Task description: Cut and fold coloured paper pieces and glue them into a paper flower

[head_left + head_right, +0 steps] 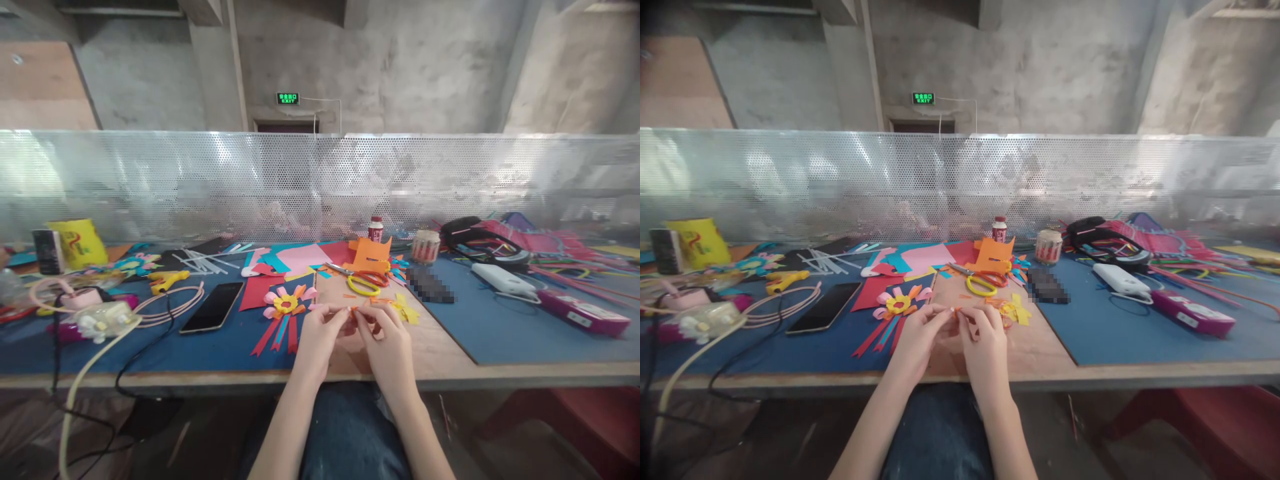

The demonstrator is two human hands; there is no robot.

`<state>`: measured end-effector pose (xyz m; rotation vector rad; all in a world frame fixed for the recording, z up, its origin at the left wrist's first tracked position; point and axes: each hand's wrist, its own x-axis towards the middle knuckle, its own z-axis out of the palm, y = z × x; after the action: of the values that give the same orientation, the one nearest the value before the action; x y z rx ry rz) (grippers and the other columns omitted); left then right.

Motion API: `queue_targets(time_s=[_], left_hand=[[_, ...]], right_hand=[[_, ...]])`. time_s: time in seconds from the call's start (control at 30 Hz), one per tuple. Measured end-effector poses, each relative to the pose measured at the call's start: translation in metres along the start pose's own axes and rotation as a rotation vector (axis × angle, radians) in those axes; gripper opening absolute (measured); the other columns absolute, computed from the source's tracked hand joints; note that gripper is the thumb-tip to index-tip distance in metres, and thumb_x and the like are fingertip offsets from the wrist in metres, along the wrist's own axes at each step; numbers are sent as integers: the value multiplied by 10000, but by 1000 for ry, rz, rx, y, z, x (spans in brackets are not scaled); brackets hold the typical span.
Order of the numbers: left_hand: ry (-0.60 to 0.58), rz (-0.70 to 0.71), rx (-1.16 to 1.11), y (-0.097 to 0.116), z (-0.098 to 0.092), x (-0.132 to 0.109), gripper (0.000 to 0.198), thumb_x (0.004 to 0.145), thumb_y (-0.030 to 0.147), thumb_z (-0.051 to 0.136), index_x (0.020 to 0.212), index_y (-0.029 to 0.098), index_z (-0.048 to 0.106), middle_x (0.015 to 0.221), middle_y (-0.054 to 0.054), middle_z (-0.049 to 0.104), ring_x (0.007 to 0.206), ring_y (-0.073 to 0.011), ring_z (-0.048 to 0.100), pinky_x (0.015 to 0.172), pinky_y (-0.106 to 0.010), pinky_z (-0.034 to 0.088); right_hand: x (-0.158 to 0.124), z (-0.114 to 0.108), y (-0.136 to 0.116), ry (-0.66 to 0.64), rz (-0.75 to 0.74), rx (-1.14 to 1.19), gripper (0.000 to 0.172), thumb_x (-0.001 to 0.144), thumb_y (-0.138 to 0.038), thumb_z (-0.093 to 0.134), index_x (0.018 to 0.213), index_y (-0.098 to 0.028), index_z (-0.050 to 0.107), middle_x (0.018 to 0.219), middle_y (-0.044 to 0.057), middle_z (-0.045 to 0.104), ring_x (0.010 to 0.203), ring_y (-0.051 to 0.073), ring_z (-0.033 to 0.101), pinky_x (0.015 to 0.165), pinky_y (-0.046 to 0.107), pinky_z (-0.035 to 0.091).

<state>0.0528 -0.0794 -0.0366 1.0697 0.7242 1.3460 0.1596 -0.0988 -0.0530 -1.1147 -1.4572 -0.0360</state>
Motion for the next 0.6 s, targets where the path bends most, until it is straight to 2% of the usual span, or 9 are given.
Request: queue_targets(time_s=[0.13,0.27,0.43,0.6], left_hand=[[45,-25,-37,1,1,1,144,645,254,662,690,124,623,637,-28,651,602,-160,624,664,-316,510],[60,-20,-55,2,2,1,144,633,247,668,683,117,630,635,-44,670,623,-183,640,657,-316,510],[38,-20,-70,4,2,0,178,654,275,662,723,111,648,671,-58,688,658,-199,654,666,-319,513],[-8,-26,-80,2,0,1,229,666,277,667,815,103,653,763,-83,698,710,-198,657,713,-325,512]], right_hand=[[-3,2,2,32,-182,-107,183,826,-174,482,909,-183,645,851,68,562,816,182,520,732,335,466],[-4,2,1,25,-266,-162,236,836,-149,461,966,-186,655,857,85,548,816,189,510,737,359,466],[-5,2,4,8,-297,-190,298,835,-133,446,1043,-230,635,855,83,543,800,195,509,711,377,469],[-6,2,6,-7,-244,-171,273,839,-142,449,1019,-213,642,876,90,539,818,201,499,726,378,457]])
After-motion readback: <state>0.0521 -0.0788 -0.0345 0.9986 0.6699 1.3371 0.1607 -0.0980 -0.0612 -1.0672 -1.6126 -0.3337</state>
